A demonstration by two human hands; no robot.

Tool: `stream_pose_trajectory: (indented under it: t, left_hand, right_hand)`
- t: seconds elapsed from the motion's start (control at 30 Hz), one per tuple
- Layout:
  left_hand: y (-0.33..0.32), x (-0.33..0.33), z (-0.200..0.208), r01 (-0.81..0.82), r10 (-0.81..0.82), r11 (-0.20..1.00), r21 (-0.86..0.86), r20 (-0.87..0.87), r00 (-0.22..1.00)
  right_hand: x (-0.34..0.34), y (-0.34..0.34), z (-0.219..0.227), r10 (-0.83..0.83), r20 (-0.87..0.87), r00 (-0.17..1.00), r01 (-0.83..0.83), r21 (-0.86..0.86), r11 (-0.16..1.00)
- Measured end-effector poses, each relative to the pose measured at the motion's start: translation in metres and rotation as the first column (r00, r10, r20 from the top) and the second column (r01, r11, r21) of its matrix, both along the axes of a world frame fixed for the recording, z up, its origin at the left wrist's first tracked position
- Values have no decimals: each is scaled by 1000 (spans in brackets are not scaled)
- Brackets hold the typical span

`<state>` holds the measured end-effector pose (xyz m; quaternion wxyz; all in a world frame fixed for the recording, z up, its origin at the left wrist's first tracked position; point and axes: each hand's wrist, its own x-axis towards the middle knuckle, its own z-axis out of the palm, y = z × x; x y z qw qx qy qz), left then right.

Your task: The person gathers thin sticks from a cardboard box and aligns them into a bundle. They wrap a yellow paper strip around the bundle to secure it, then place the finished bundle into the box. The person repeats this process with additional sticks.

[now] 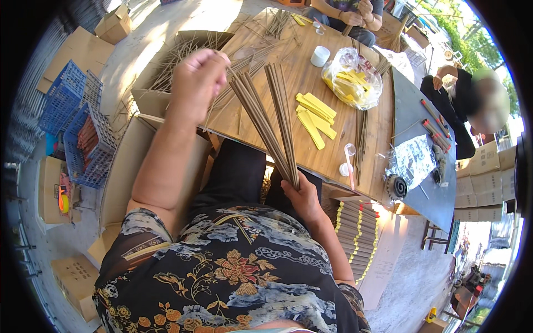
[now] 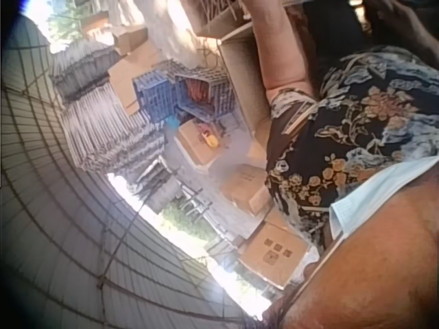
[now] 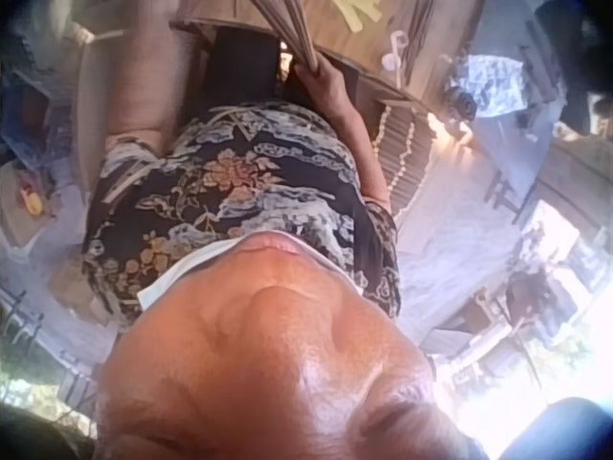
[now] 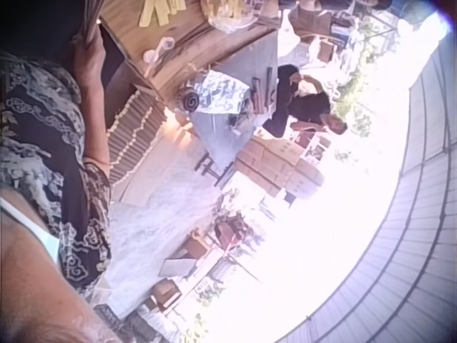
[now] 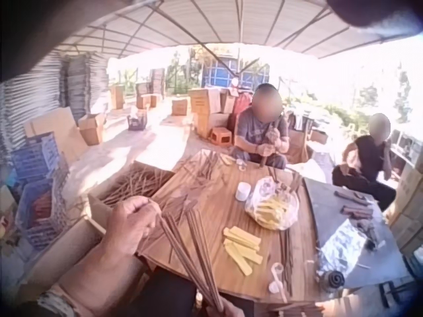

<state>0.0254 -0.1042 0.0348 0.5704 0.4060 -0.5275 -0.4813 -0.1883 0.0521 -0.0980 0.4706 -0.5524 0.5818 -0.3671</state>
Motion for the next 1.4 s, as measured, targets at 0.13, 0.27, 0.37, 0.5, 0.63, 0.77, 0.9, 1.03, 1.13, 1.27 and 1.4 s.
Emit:
stream_pose_trajectory:
  t: [0.13, 0.27, 0.37, 0.5, 0.63, 0.77, 0.9, 1.03, 1.13, 1.27, 1.4]
  left_hand:
    - [-17, 35, 28, -136, 110, 979, -152, -165, 980]
    - [-34, 93, 57, -372, 275, 859, -351, -296, 915]
    - [-45, 123, 65, -547, 396, 714, -436, -393, 830]
    - [-97, 160, 39, -600, 496, 617, -509, -341, 799]
    - [-156, 199, -36, -427, 446, 888, -169, 97, 890]
    - [-126, 141, -61, -366, 367, 929, -45, 227, 902]
    - [-49, 50, -57, 180, -185, 982, 63, 75, 980]
    - [8, -12, -62, 548, -540, 835, 46, -126, 832]
    - [25, -38, -62, 593, -555, 803, 55, -293, 779]
    - [33, -55, -66, 514, -446, 851, 104, -372, 814]
    - [47, -68, -55, 496, -401, 861, 113, -449, 799]
  right_hand:
    - [-3, -2, -15, -11, 92, 996, 9, 29, 1000]
    - [1, -4, -15, -52, 269, 962, 26, 100, 995]
    - [2, -6, -15, -38, 360, 932, -14, 142, 990]
    - [3, -7, -9, -24, 469, 883, -56, 156, 986]
    - [5, -9, -4, 8, 543, 840, -99, 139, 985]
    - [6, -9, 6, -21, 637, 771, -105, 159, 982]
    - [7, -7, 16, -14, 749, 663, -143, 144, 979]
    - [6, -7, 21, 41, 789, 613, -229, 128, 965]
    - [3, -3, 23, 27, 802, 596, -261, 162, 952]
    - [1, 2, 21, 36, 746, 665, -212, 142, 967]
    - [8, 1, 14, 30, 442, 896, -76, 87, 993]
